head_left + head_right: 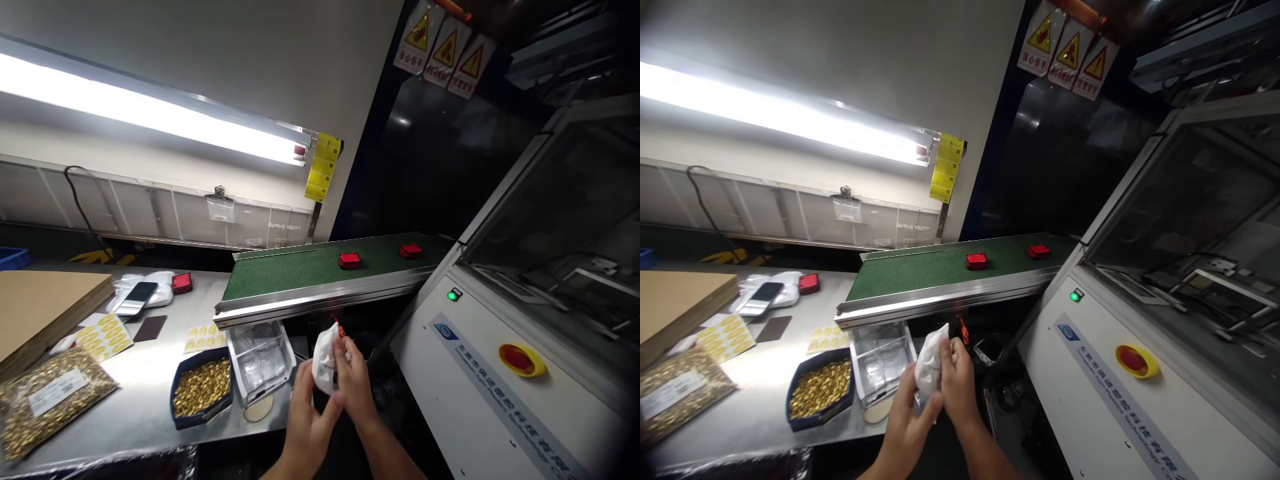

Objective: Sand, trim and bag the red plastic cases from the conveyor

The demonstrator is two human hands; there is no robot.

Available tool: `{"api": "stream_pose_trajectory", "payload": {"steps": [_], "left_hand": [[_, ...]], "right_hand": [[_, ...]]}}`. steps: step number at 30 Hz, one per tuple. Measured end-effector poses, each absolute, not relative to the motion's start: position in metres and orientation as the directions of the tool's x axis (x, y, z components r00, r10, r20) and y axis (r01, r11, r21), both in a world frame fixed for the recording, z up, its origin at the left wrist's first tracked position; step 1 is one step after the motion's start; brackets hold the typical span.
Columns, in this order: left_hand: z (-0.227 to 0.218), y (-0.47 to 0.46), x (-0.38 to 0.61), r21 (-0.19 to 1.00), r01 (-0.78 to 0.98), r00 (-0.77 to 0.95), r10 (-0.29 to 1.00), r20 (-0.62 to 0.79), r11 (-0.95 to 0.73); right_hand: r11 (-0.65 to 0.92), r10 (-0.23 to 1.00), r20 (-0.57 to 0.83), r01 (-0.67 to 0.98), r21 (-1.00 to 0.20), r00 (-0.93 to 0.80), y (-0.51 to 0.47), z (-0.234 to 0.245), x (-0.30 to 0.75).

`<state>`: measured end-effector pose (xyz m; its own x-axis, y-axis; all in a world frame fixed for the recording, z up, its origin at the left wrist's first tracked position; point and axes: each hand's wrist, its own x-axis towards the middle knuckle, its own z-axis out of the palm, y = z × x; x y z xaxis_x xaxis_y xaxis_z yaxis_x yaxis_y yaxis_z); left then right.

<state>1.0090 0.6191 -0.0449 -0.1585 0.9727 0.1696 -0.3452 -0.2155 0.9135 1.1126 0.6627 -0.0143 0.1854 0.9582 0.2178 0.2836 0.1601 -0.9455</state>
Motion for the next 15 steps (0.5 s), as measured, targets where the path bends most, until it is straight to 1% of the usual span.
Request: {"api": "stream_pose_trajectory", "payload": {"steps": [2,3,5,7,8,9,10,11,12,13,15], "left_hand": [[-0.036,0.63,1.007,0.877,-0.479,-0.126,0.992,-0.018,-0.045],[-0.034,0.636,1.005,0.85,-0.527,-0.117,0.99,-0.082,0.009],[-0.032,0.644,1.001,0.812,-0.582,-0.118,0.983,-0.141,0.047],[-0.034,0.649,1.0,0.775,-0.627,-0.108,0.977,-0.181,0.074],[-0.035,0.65,1.002,0.755,-0.65,-0.097,0.975,-0.197,0.088],[-0.036,0.65,1.005,0.733,-0.673,-0.079,0.975,-0.21,0.103],[-0.036,0.648,1.01,0.711,-0.693,-0.061,0.974,-0.219,0.117],[-0.034,0.645,1.016,0.681,-0.719,-0.038,0.969,-0.244,0.143],[-0.033,0.64,1.023,0.637,-0.749,-0.012,0.957,-0.29,0.183],[-0.032,0.634,1.03,0.58,-0.78,0.022,0.937,-0.35,0.235],[-0.032,0.617,1.044,0.448,-0.824,0.111,0.876,-0.47,0.345]], "right_hand": [[0.136,0.98,0.168,0.262,-0.956,0.106,0.654,-0.017,1.11],[0.116,0.986,0.141,0.241,-0.964,0.089,0.652,-0.016,1.112],[0.088,0.987,0.109,0.164,-0.983,0.121,0.651,-0.012,1.117],[0.149,0.966,0.144,-0.009,-0.989,0.213,0.651,-0.002,1.122],[0.199,0.959,0.162,-0.145,-0.969,0.231,0.651,0.005,1.122],[0.223,0.965,0.165,-0.308,-0.925,0.204,0.649,0.012,1.119],[0.202,0.979,0.156,-0.471,-0.859,0.134,0.648,0.018,1.115],[0.134,0.989,0.144,-0.607,-0.784,0.032,0.647,0.023,1.11],[0.046,0.988,0.135,-0.696,-0.717,-0.074,0.645,0.026,1.104],[-0.027,0.98,0.13,-0.742,-0.67,-0.153,0.645,0.028,1.098],[-0.075,0.97,0.138,-0.782,-0.618,-0.202,0.648,0.027,1.092]]}}
